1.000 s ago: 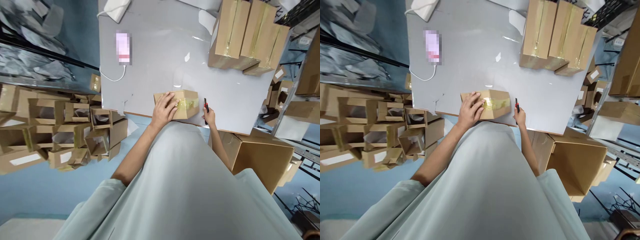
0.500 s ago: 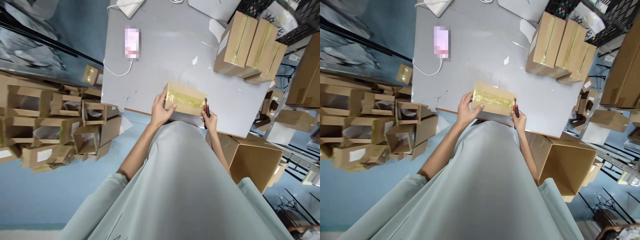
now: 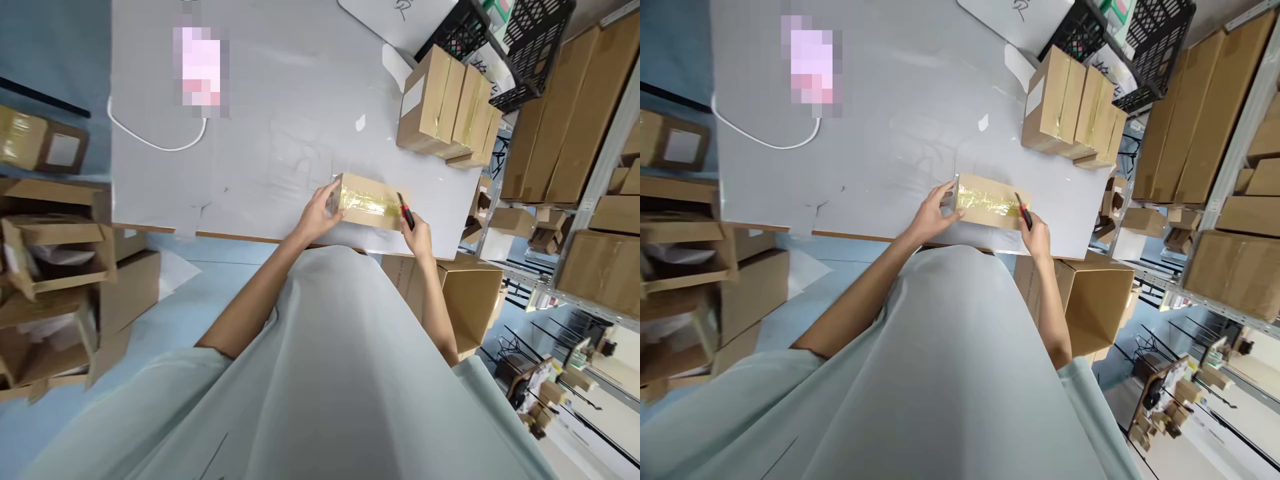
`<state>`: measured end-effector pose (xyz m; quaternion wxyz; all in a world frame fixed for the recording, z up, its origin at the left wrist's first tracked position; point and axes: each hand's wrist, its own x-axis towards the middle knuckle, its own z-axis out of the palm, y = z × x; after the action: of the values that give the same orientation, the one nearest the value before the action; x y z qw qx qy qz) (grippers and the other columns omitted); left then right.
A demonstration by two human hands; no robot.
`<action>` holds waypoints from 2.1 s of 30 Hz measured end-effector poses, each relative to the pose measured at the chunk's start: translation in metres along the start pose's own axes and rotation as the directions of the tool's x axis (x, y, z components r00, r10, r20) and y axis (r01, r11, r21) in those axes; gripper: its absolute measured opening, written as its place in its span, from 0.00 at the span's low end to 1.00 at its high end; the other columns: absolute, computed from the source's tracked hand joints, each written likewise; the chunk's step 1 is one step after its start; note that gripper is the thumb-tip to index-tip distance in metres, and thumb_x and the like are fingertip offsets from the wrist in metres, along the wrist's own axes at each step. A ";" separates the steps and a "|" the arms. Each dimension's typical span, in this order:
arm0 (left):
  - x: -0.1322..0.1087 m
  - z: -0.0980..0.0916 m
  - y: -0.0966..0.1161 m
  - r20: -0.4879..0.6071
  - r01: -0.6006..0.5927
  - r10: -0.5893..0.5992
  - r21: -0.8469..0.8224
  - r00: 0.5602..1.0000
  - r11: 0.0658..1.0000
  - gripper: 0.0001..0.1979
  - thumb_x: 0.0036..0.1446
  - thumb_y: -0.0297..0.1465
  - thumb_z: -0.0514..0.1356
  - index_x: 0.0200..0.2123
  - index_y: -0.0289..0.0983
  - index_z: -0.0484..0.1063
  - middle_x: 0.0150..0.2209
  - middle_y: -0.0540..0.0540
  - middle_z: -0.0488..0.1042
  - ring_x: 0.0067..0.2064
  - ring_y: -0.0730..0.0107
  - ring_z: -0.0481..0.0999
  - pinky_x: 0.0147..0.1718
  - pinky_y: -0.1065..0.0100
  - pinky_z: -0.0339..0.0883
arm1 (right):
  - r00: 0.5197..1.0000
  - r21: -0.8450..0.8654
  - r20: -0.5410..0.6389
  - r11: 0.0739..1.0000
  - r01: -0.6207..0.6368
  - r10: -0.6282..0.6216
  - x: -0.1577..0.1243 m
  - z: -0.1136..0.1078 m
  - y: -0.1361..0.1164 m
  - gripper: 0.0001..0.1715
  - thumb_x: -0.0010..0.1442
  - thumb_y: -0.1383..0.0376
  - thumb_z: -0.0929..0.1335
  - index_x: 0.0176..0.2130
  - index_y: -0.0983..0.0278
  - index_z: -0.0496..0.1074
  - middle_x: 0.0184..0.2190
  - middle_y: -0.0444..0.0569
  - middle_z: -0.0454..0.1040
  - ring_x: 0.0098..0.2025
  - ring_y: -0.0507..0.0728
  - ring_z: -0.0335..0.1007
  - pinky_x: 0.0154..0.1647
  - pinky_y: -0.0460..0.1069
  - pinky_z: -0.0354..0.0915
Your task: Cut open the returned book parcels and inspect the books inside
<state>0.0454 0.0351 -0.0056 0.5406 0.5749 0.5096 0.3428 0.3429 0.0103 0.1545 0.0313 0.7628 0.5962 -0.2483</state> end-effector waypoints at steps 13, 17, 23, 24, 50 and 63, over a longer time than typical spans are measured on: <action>0.028 -0.024 0.008 0.227 -0.103 0.099 0.009 0.969 0.995 0.37 0.65 0.36 0.68 0.76 0.47 0.69 0.74 0.40 0.70 0.78 0.46 0.68 0.77 0.45 0.65 | 0.884 -0.514 0.449 0.771 0.376 -0.132 0.025 -0.019 -0.133 0.27 0.87 0.53 0.57 0.64 0.64 0.76 0.58 0.61 0.86 0.57 0.70 0.84 0.51 0.55 0.71; 0.025 -0.024 0.004 0.228 -0.094 0.107 -0.069 0.968 0.993 0.37 0.64 0.37 0.70 0.75 0.47 0.71 0.73 0.40 0.72 0.77 0.46 0.70 0.77 0.45 0.66 | 0.873 -0.568 0.481 0.729 0.382 -0.082 0.029 -0.020 -0.144 0.30 0.87 0.51 0.56 0.65 0.66 0.76 0.60 0.63 0.85 0.59 0.71 0.84 0.53 0.56 0.72; 0.020 -0.019 -0.002 0.223 -0.054 0.081 -0.125 0.971 0.991 0.37 0.64 0.39 0.71 0.75 0.48 0.72 0.74 0.39 0.70 0.78 0.46 0.67 0.77 0.45 0.66 | 0.864 -0.600 0.503 0.704 0.380 -0.038 0.033 -0.020 -0.151 0.33 0.87 0.50 0.55 0.66 0.68 0.75 0.60 0.67 0.84 0.60 0.72 0.84 0.55 0.58 0.74; 0.020 -0.018 -0.002 0.225 -0.049 0.077 -0.128 0.971 0.991 0.37 0.64 0.39 0.70 0.75 0.48 0.71 0.74 0.39 0.70 0.78 0.46 0.67 0.77 0.45 0.65 | 0.863 -0.603 0.503 0.701 0.381 -0.036 0.033 -0.020 -0.152 0.33 0.87 0.50 0.55 0.67 0.67 0.75 0.60 0.67 0.84 0.60 0.72 0.84 0.56 0.58 0.74; 0.016 0.000 -0.003 0.040 0.044 -0.041 -0.085 0.998 0.995 0.36 0.63 0.48 0.70 0.72 0.47 0.75 0.70 0.38 0.74 0.61 0.49 0.82 0.58 0.53 0.83 | 0.832 -0.557 0.526 0.668 0.494 -0.177 0.069 -0.008 -0.115 0.27 0.83 0.58 0.61 0.62 0.72 0.81 0.55 0.74 0.85 0.60 0.76 0.83 0.61 0.66 0.73; 0.009 0.007 0.005 -0.046 0.113 -0.113 0.000 0.992 0.994 0.42 0.62 0.61 0.68 0.72 0.47 0.74 0.71 0.35 0.73 0.63 0.47 0.82 0.58 0.49 0.85 | 0.908 -0.577 0.413 0.753 0.316 -0.065 0.060 -0.064 0.059 0.24 0.85 0.55 0.64 0.63 0.65 0.80 0.53 0.69 0.86 0.54 0.71 0.84 0.50 0.57 0.66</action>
<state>0.0551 0.0417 -0.0038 0.5465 0.5376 0.5542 0.3242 0.4288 0.0688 0.1707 0.3707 0.5809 0.7035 -0.1737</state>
